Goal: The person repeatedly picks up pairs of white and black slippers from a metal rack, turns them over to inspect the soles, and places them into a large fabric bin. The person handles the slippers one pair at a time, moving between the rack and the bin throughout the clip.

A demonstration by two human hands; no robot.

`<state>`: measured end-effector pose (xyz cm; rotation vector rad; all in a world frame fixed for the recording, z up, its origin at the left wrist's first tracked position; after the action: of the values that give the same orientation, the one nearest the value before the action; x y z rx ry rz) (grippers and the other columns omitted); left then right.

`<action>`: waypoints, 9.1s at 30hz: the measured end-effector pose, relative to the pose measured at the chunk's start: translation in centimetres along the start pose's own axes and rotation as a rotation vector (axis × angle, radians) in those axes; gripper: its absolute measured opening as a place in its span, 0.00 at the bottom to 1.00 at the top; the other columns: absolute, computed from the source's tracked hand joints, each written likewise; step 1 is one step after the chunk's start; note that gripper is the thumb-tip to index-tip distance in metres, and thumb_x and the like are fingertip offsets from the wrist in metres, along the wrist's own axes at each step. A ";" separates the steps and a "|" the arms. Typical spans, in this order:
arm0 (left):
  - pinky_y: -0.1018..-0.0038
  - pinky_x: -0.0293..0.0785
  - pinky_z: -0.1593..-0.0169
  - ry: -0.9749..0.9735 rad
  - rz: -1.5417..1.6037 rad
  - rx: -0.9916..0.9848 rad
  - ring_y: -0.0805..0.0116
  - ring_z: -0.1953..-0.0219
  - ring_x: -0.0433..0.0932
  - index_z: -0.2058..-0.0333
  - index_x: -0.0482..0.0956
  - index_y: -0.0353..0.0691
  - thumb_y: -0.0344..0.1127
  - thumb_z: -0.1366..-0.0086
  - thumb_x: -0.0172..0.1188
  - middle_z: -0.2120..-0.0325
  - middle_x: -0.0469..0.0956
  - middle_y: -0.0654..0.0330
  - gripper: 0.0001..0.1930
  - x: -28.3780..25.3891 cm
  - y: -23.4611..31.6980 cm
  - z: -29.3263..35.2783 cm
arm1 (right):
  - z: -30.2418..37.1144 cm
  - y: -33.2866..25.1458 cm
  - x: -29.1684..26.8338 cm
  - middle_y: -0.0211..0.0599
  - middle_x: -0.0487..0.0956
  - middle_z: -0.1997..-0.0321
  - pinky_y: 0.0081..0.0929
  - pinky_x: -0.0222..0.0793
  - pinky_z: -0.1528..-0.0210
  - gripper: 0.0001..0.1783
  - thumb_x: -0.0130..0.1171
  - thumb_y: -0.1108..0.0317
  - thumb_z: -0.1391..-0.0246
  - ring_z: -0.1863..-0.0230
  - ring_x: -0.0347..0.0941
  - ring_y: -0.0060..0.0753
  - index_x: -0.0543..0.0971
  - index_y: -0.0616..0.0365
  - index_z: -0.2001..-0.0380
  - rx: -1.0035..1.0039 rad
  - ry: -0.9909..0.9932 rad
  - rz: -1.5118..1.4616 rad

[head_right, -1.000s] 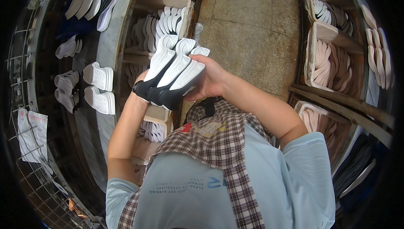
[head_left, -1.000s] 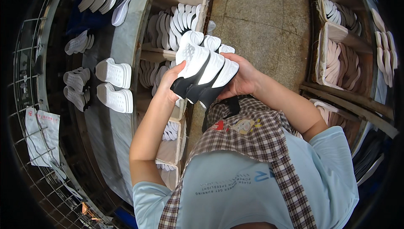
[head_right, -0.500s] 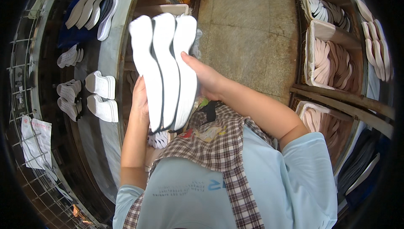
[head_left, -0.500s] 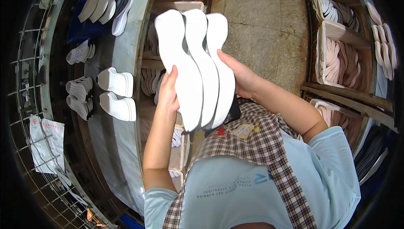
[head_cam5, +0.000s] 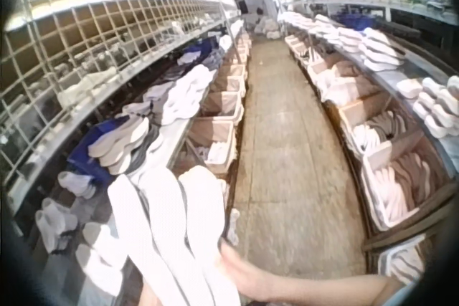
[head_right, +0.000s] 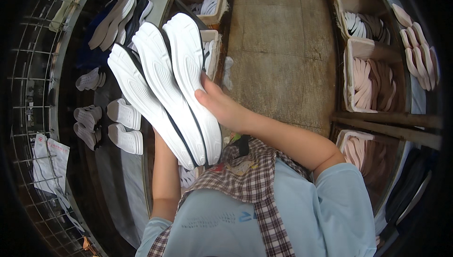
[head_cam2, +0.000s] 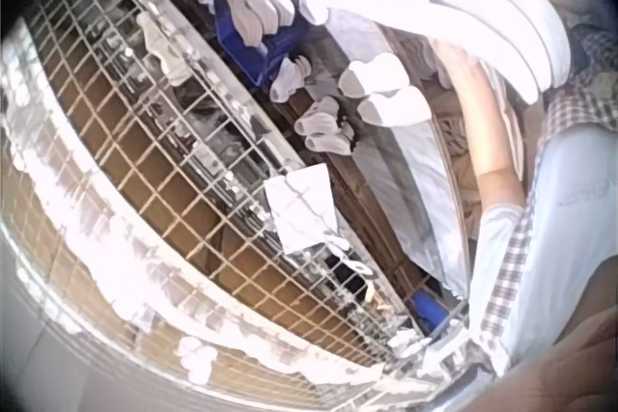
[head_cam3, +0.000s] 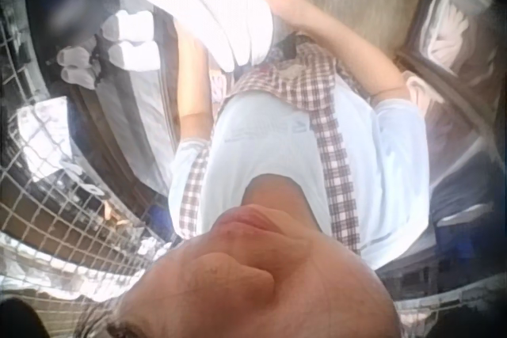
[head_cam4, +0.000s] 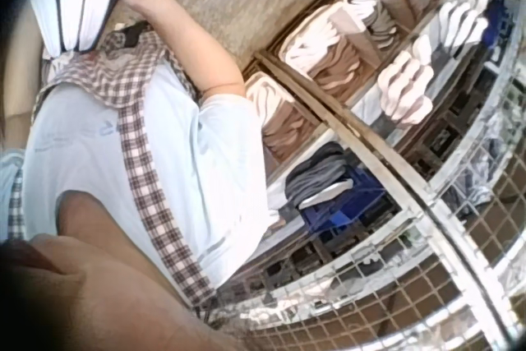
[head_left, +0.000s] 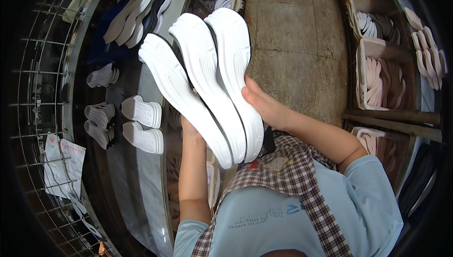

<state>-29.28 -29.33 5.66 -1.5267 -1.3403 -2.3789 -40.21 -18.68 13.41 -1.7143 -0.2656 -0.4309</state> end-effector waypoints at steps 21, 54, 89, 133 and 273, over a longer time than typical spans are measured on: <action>0.62 0.71 0.46 -0.120 -0.034 -0.029 0.56 0.48 0.71 0.42 0.62 0.36 0.49 0.35 0.49 0.48 0.69 0.50 0.28 1.6 1.2 -2.3 | 1.0 -0.4 -0.1 0.62 0.51 0.35 0.38 0.43 0.33 0.49 0.56 0.50 0.47 0.33 0.46 0.53 0.45 0.72 0.37 -0.018 -0.079 0.318; 0.61 0.71 0.48 -0.143 0.037 0.033 0.53 0.49 0.70 0.41 0.59 0.36 0.51 0.37 0.51 0.50 0.68 0.47 0.32 2.0 2.2 -1.5 | 1.5 -0.4 -0.7 0.57 0.50 0.35 0.42 0.41 0.33 0.50 0.63 0.47 0.55 0.33 0.45 0.54 0.53 0.68 0.38 0.042 -0.030 0.558; 0.59 0.72 0.49 -0.064 -0.078 -0.269 0.49 0.49 0.68 0.40 0.56 0.36 0.53 0.39 0.54 0.52 0.67 0.45 0.36 -0.2 -1.7 0.8 | -0.8 1.5 -5.2 0.38 0.57 0.32 0.31 0.59 0.39 0.28 0.42 0.82 0.52 0.37 0.59 0.36 0.73 0.52 0.47 -0.050 -0.134 0.161; 0.63 0.68 0.52 -0.102 0.196 0.164 0.63 0.59 0.69 0.40 0.56 0.36 0.50 0.34 0.46 0.66 0.71 0.54 0.30 2.1 0.9 3.2 | -0.5 6.1 -1.5 0.53 0.68 0.46 0.30 0.70 0.47 0.49 0.56 0.62 0.65 0.48 0.70 0.39 0.54 0.64 0.37 0.216 0.007 -0.307; 0.48 0.71 0.50 0.296 -0.183 -0.216 0.48 0.47 0.69 0.41 0.55 0.34 0.36 0.41 0.58 0.46 0.66 0.48 0.32 4.5 3.0 6.7 | -8.7 5.2 0.5 0.46 0.70 0.44 0.35 0.66 0.42 0.38 0.58 0.51 0.51 0.43 0.67 0.37 0.62 0.62 0.41 0.188 -0.037 -0.896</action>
<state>-25.37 -25.01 12.01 -1.0658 -1.2401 -2.8038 -38.84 -28.24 10.27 -1.3440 -1.0791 -0.9857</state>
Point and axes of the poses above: each hand's wrist, its own z-axis away from the middle knuckle, its own x-axis out of the palm, y = z × x, the point moved 10 cm from there along -z, towards the middle knuckle
